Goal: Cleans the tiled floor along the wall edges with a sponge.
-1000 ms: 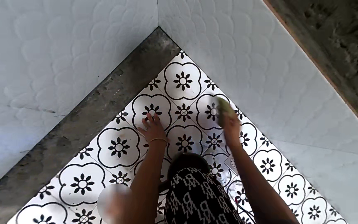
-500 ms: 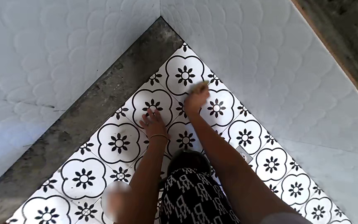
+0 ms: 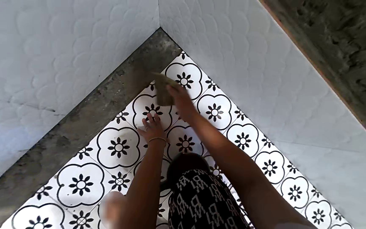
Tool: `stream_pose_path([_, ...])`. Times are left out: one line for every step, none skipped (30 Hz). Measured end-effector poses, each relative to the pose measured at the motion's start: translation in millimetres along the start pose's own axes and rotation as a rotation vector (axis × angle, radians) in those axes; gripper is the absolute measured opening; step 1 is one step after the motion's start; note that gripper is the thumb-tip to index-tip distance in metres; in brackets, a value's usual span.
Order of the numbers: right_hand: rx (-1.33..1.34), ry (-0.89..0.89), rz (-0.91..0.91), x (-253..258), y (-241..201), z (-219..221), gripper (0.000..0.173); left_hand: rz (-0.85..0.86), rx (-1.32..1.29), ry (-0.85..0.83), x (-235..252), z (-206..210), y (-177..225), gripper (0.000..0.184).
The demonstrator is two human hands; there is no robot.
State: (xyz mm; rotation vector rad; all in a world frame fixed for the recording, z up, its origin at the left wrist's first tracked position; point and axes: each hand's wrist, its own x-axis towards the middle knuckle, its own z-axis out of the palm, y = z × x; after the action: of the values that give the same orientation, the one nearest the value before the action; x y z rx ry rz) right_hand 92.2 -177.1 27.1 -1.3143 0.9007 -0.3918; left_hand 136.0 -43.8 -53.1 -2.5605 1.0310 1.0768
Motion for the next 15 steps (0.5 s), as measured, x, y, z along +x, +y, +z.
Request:
stream_pose_path([-0.035, 0.076, 0.033, -25, 5, -36, 0.039, 0.005, -0.005, 0.004, 0, 0, 0, 0.134])
stream_pose_path([-0.114, 0.165, 0.077, -54, 9, -71, 0.039, 0.008, 0.0, 0.003, 0, 0, 0, 0.134])
stream_pose_path([-0.231, 0.253, 0.134, -87, 16, -107, 0.04, 0.007, 0.011, -0.006, 1, 0, 0, 0.135])
stream_pose_path([-0.353, 0.343, 0.174, -117, 31, -146, 0.042, 0.008, 0.015, -0.011, 2, -1, 1, 0.136])
stream_pose_path([-0.485, 0.435, 0.218, -149, 51, -184, 0.043, 0.015, 0.021, -0.013, 4, -2, 1, 0.136])
stream_pose_path([-0.629, 0.519, 0.27, -181, 73, -218, 0.043, 0.03, 0.024, -0.014, 4, -2, -1, 0.134])
stream_pose_path([-0.759, 0.587, 0.331, -213, 93, -246, 0.044, 0.06, 0.0, -0.009, 2, -4, -7, 0.128])
stream_pose_path([-0.867, 0.652, 0.398, -241, 109, -268, 0.045, 0.104, -0.046, -0.006, -4, -8, -14, 0.118])
stream_pose_path([-0.942, 0.707, 0.478, -264, 122, -283, 0.046, 0.156, -0.113, -0.02, -14, -14, -24, 0.108])
stream_pose_path([-0.976, 0.749, 0.567, -281, 133, -292, 0.048, 0.205, -0.161, -0.06, -29, -19, -34, 0.098])
stream_pose_path([-0.992, 0.771, 0.643, -289, 143, -293, 0.048, 0.242, -0.182, -0.125, -49, -20, -45, 0.089])
stream_pose_path([-1.0, 0.768, 0.692, -288, 150, -286, 0.048, 0.255, -0.178, -0.215, -72, -20, -54, 0.081])
stream_pose_path([-1.003, 0.751, 0.702, -278, 153, -273, 0.048, 0.249, -0.176, -0.335, -95, -18, -61, 0.075])
stream_pose_path([-1.014, 0.726, 0.678, -263, 153, -253, 0.047, 0.241, -0.184, -0.453, -116, -13, -65, 0.071])
stream_pose_path([-1.02, 0.684, 0.627, -247, 149, -230, 0.046, 0.214, -0.185, -0.553, -136, -10, -65, 0.07])
